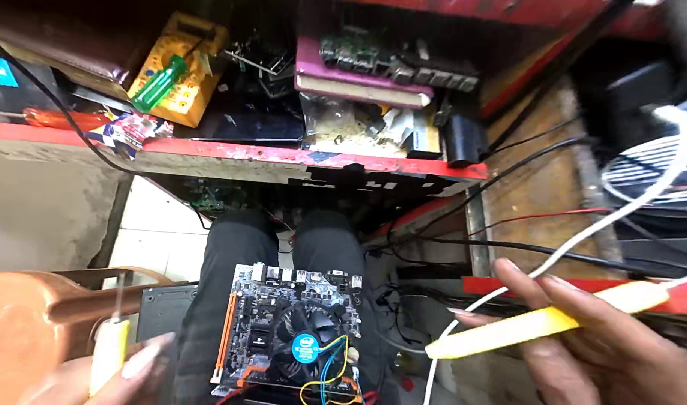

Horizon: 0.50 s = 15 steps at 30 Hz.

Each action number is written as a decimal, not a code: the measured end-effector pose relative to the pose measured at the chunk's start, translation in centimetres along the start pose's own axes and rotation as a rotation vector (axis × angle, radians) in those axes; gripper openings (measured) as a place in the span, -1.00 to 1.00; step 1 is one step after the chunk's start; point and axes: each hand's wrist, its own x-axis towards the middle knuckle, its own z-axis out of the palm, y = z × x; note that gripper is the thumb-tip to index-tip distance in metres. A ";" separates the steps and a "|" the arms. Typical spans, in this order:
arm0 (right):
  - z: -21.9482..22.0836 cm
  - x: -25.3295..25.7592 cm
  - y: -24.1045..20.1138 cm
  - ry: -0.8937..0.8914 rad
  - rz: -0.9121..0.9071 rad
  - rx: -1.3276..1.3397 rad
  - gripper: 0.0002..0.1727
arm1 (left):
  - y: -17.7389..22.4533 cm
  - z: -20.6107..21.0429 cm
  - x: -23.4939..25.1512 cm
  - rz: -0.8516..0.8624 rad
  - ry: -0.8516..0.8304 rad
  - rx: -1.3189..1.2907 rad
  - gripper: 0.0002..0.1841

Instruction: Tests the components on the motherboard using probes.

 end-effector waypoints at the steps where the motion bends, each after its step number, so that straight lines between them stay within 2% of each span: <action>1: 0.0 -0.2 -0.1 0.041 -0.002 0.045 -0.55 | 0.3 -0.5 0.2 -0.004 0.003 -0.005 -0.84; 4: 0.2 -0.7 -0.4 0.154 0.001 0.231 -0.62 | 0.8 -1.2 0.5 -0.022 0.036 -0.107 -0.78; 8: 0.9 -0.9 -0.4 0.172 -0.013 0.432 -0.84 | 1.1 0.5 -0.2 -0.181 0.086 -0.331 -0.53; 12: 2.1 -0.8 -0.5 0.107 0.019 0.349 -0.61 | 0.5 4.9 -1.3 -0.299 0.082 -0.655 -0.50; 15: 3.7 -0.8 0.0 0.050 0.072 0.241 -0.64 | 1.3 7.6 -1.7 -0.495 0.136 -0.937 -0.54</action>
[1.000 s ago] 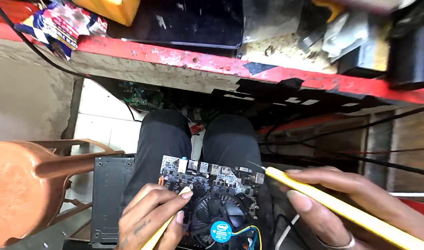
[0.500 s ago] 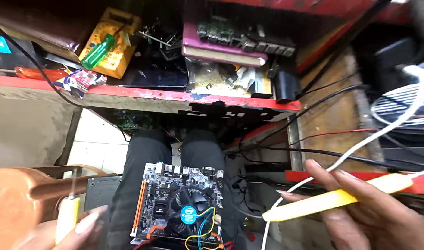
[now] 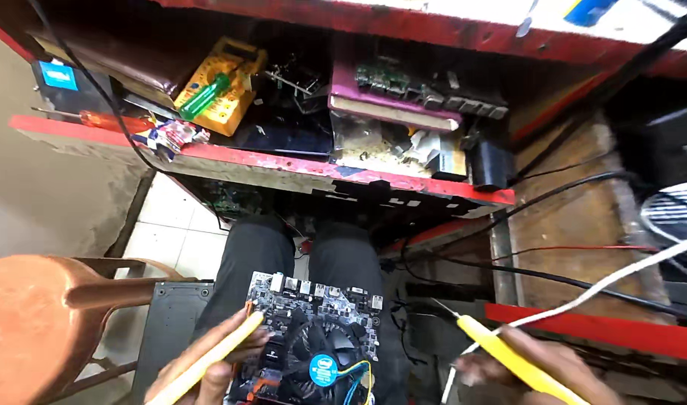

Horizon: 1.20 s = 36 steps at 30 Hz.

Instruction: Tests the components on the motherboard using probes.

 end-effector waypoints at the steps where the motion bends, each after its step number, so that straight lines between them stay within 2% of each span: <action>1: 0.4 0.0 0.4 -0.038 0.003 -0.044 -0.67 | -0.4 0.6 0.0 -0.055 0.020 -0.046 -0.57; 3: 1.5 -0.2 1.2 -0.108 0.016 -0.092 -0.67 | -0.7 1.4 0.2 -0.130 0.031 -0.041 -0.64; 6: 3.3 -0.8 2.0 -0.187 0.092 -0.069 -0.60 | -0.8 1.6 0.7 -0.143 0.007 0.096 -0.74; 10: 5.1 -1.2 3.1 -0.118 0.154 0.020 -0.85 | -1.3 0.9 1.7 -0.089 -0.055 0.209 -0.77; 12: 5.2 -1.0 3.5 -0.094 0.129 -0.003 -0.90 | -1.7 0.4 2.1 -0.054 -0.087 0.276 -0.78; 16: 4.6 -1.5 3.8 -0.120 0.139 -0.005 -0.83 | -3.0 -0.1 1.7 -0.049 -0.085 0.320 -0.78; 19: 4.9 -1.9 4.1 -0.107 0.174 0.096 -0.80 | -3.2 -0.2 1.5 -0.070 -0.074 0.323 -0.76; 26: 5.8 -2.6 4.8 -0.039 0.214 0.149 -0.91 | -3.8 -0.3 1.8 0.021 -0.121 0.369 -0.78; 30: 5.9 -2.3 4.7 -0.054 0.223 0.108 -0.89 | -4.0 -0.2 1.7 0.029 -0.123 0.378 -0.80; 36: 5.6 -2.3 4.8 -0.085 0.207 0.036 -0.84 | -4.7 -0.1 1.3 0.129 -0.149 0.428 -0.81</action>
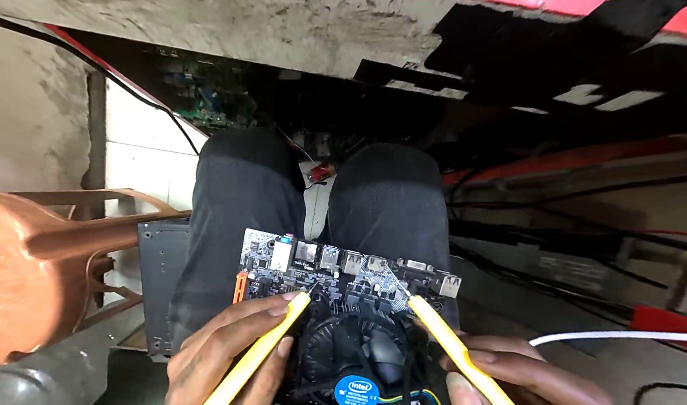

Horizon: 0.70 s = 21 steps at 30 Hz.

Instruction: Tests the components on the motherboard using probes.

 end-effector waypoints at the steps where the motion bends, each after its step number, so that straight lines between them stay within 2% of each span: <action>1: 0.0 0.0 0.1 -0.004 0.001 -0.014 -0.83 | -0.1 0.0 0.0 0.005 0.006 -0.003 -0.81; 5: -0.5 0.1 0.0 -0.048 -0.006 -0.051 -0.76 | -0.2 0.0 0.0 0.006 0.020 -0.010 -0.82; 9: -0.3 0.1 -0.7 -0.048 -0.005 -0.094 -0.78 | -0.3 0.0 0.1 0.001 0.022 -0.016 -0.82; 14: 0.0 0.3 -1.1 -0.027 0.050 -0.024 -0.81 | -0.3 0.0 0.1 0.000 0.019 -0.022 -0.81; 21: 0.7 1.9 -2.5 -0.132 0.043 -0.017 -0.86 | 0.4 -0.3 0.6 -0.028 -0.006 -0.015 -0.83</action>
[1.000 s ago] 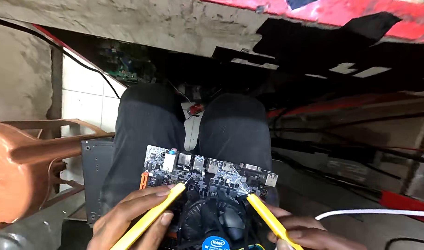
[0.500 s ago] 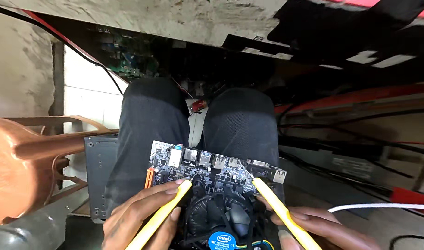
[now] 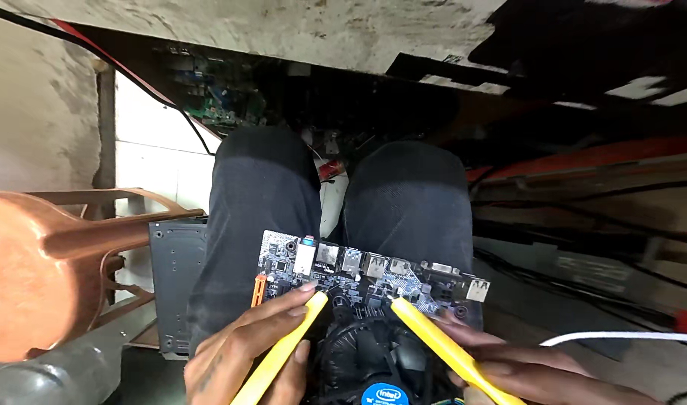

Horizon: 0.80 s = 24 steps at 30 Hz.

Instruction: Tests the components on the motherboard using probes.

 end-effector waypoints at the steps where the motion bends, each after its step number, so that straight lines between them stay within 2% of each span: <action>1: 0.2 0.3 -0.3 -0.017 0.009 -0.018 -0.85 | 0.3 -0.1 0.2 -0.007 -0.004 0.011 -0.84; 11: -0.3 -0.1 -0.7 -0.012 -0.001 -0.072 -0.68 | -0.2 0.3 0.6 0.022 0.044 0.017 -0.84; 17: -0.3 0.0 -0.2 0.033 0.006 -0.106 -0.75 | -0.2 0.1 0.8 -0.008 0.017 -0.006 -0.85; 24: 0.0 0.1 -0.1 0.044 -0.010 -0.178 -0.74 | -0.2 0.1 0.8 0.000 0.020 -0.003 -0.87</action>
